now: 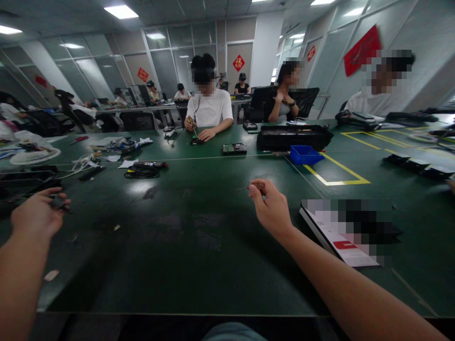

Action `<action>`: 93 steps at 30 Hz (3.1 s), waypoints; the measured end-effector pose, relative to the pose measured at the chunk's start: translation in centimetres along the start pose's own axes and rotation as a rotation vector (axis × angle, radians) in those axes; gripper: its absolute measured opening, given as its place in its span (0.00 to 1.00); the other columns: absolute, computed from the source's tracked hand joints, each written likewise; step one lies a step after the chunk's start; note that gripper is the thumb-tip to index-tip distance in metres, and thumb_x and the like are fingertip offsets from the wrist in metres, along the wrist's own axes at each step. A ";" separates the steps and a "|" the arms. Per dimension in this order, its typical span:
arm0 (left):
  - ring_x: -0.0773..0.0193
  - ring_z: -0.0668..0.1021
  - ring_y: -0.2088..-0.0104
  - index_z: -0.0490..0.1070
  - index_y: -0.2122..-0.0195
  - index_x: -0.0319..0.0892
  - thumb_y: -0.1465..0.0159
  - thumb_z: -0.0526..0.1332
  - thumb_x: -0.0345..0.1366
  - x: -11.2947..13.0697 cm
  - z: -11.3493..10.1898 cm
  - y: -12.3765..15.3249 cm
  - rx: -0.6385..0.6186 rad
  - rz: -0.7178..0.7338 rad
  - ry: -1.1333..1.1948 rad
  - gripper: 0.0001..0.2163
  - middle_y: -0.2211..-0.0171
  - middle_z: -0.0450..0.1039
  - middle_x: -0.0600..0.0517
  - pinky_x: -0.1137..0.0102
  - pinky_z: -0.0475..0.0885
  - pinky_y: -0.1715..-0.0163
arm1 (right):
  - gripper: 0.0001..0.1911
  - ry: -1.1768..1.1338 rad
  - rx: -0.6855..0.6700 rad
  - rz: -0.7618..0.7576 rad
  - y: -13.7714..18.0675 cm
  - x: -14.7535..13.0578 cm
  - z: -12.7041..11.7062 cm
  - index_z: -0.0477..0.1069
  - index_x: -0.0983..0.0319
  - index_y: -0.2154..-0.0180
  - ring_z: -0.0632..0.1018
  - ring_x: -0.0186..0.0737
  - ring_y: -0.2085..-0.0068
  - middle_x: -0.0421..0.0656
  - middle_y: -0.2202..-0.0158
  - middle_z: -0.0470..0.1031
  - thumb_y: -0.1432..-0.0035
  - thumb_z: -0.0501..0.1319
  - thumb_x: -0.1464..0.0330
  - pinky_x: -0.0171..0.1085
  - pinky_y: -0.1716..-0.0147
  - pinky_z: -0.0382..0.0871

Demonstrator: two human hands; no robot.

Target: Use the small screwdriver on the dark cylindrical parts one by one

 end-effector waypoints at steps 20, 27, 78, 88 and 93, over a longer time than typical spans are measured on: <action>0.61 0.74 0.66 0.72 0.60 0.40 0.43 0.52 0.30 2.5 28.9 25.4 -1.080 0.184 0.116 0.13 0.66 0.70 0.49 0.64 0.70 0.60 | 0.18 0.134 -0.050 -0.047 0.1 -0.9 0.4 0.74 0.58 0.66 0.76 0.40 0.73 0.40 0.75 0.76 0.34 0.58 0.52 0.38 0.71 0.66; 0.56 0.75 0.54 0.66 0.46 0.41 0.39 0.58 0.27 -1.9 30.3 28.3 -1.104 0.509 -0.266 0.19 0.52 0.72 0.45 0.60 0.71 0.50 | 0.19 0.143 -0.050 -0.043 0.1 -1.1 0.4 0.69 0.58 0.73 0.71 0.37 0.78 0.38 0.79 0.72 0.37 0.61 0.52 0.37 0.75 0.62; 0.54 0.75 0.44 0.72 0.43 0.48 0.33 0.64 0.37 -2.2 30.5 27.2 -1.038 0.836 -0.366 0.17 0.46 0.76 0.48 0.50 0.61 0.37 | 0.13 -0.594 0.116 0.321 0.5 3.8 1.5 0.73 0.58 0.62 0.77 0.40 0.67 0.41 0.68 0.76 0.37 0.59 0.55 0.43 0.62 0.72; 0.53 0.73 0.43 0.70 0.41 0.52 0.32 0.63 0.38 -3.7 31.6 27.6 -1.086 0.901 -0.596 0.18 0.47 0.75 0.50 0.39 0.46 0.33 | 0.14 -0.235 0.198 0.301 0.5 3.5 -0.3 0.69 0.58 0.64 0.75 0.40 0.68 0.40 0.70 0.74 0.32 0.52 0.58 0.42 0.65 0.68; 0.52 0.74 0.44 0.70 0.41 0.51 0.32 0.62 0.39 -3.6 31.5 27.5 -1.080 0.880 -0.586 0.18 0.48 0.75 0.49 0.39 0.48 0.34 | 0.13 -0.164 0.147 0.174 0.5 1.8 -0.4 0.69 0.58 0.61 0.76 0.40 0.67 0.41 0.69 0.75 0.30 0.51 0.59 0.42 0.64 0.69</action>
Point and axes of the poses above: each hand's wrist, its own y-axis away from the middle knuckle, its own z-axis out of the palm, x = y × z, the point moved 9 cm from there along -y, towards the middle knuckle
